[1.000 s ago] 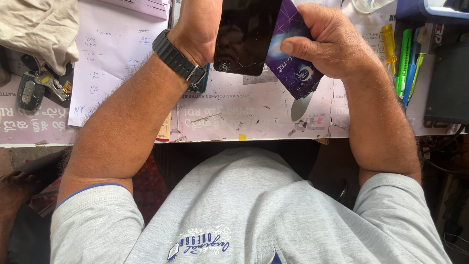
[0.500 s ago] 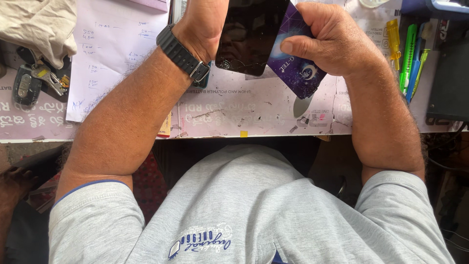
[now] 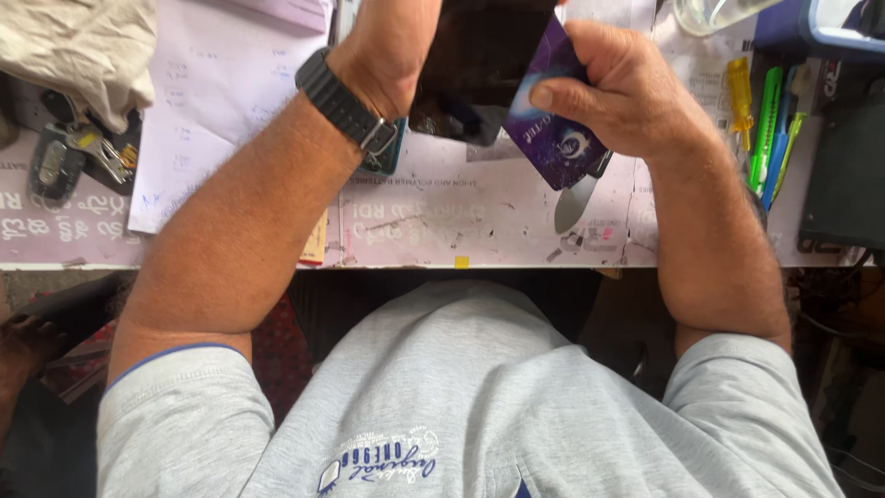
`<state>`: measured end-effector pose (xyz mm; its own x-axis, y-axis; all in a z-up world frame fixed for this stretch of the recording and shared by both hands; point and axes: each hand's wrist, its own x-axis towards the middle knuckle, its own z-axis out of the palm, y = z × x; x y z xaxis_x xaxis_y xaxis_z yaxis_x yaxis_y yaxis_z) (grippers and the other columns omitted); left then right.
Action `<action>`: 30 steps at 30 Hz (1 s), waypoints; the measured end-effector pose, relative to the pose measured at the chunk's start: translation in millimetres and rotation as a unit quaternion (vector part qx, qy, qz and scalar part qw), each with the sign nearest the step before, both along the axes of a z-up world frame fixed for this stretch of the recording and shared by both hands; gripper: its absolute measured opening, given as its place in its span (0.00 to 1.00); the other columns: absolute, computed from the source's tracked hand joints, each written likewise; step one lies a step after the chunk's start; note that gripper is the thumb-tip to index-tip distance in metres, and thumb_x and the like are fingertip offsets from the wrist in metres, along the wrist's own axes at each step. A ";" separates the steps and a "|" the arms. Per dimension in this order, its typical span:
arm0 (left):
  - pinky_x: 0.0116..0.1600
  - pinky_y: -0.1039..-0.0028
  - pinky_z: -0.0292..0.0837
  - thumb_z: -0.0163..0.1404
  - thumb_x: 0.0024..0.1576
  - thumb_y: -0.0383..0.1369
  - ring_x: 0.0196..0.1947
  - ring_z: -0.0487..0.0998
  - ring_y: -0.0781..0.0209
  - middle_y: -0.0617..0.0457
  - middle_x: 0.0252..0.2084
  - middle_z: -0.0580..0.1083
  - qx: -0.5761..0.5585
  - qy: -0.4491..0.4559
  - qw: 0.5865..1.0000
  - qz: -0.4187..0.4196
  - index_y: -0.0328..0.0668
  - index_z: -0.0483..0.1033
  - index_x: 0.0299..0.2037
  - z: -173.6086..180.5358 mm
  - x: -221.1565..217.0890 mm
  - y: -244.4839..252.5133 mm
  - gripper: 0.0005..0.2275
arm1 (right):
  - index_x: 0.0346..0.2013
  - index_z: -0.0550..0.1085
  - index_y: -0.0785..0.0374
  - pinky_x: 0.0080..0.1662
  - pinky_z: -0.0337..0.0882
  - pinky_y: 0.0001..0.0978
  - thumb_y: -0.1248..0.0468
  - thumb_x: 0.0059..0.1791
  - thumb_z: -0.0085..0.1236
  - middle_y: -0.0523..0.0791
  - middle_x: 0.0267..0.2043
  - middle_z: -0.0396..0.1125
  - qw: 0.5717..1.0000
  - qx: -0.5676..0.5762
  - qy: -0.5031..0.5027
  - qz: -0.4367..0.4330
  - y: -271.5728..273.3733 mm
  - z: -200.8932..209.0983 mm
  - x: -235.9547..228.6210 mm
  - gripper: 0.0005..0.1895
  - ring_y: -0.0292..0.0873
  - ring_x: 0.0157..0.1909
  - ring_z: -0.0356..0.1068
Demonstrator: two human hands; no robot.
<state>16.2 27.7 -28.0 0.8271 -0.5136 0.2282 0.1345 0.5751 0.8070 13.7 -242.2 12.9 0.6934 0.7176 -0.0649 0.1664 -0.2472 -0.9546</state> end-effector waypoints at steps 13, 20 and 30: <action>0.50 0.72 0.89 0.53 0.65 0.58 0.46 0.87 0.56 0.41 0.46 0.79 0.026 -0.102 0.994 -0.014 0.32 0.74 0.59 22.2 -3.8 -10.3 0.31 | 0.54 0.75 0.63 0.48 0.74 0.23 0.65 0.51 0.63 0.39 0.45 0.74 0.999 0.005 -0.040 -0.013 14.0 19.0 -1.6 0.17 0.29 0.46 0.71; 0.56 0.76 0.83 0.64 0.58 0.58 0.48 0.79 0.64 0.50 0.48 0.76 0.046 -0.169 0.984 -0.004 0.38 0.74 0.59 35.4 -8.5 -10.6 0.32 | 0.46 0.79 0.64 0.41 0.75 0.28 0.66 0.54 0.71 0.44 0.39 0.75 0.943 -0.029 -0.331 0.011 9.2 15.4 7.2 0.09 0.34 0.39 0.75; 0.56 0.74 0.77 0.64 0.42 0.68 0.49 0.82 0.64 0.56 0.51 0.80 0.132 -0.250 0.957 0.059 0.46 0.77 0.57 45.0 -16.5 -16.7 0.40 | 0.50 0.77 0.66 0.42 0.75 0.28 0.68 0.55 0.72 0.43 0.42 0.74 0.963 -0.069 -0.238 -0.107 -13.9 -11.4 3.7 0.12 0.33 0.43 0.73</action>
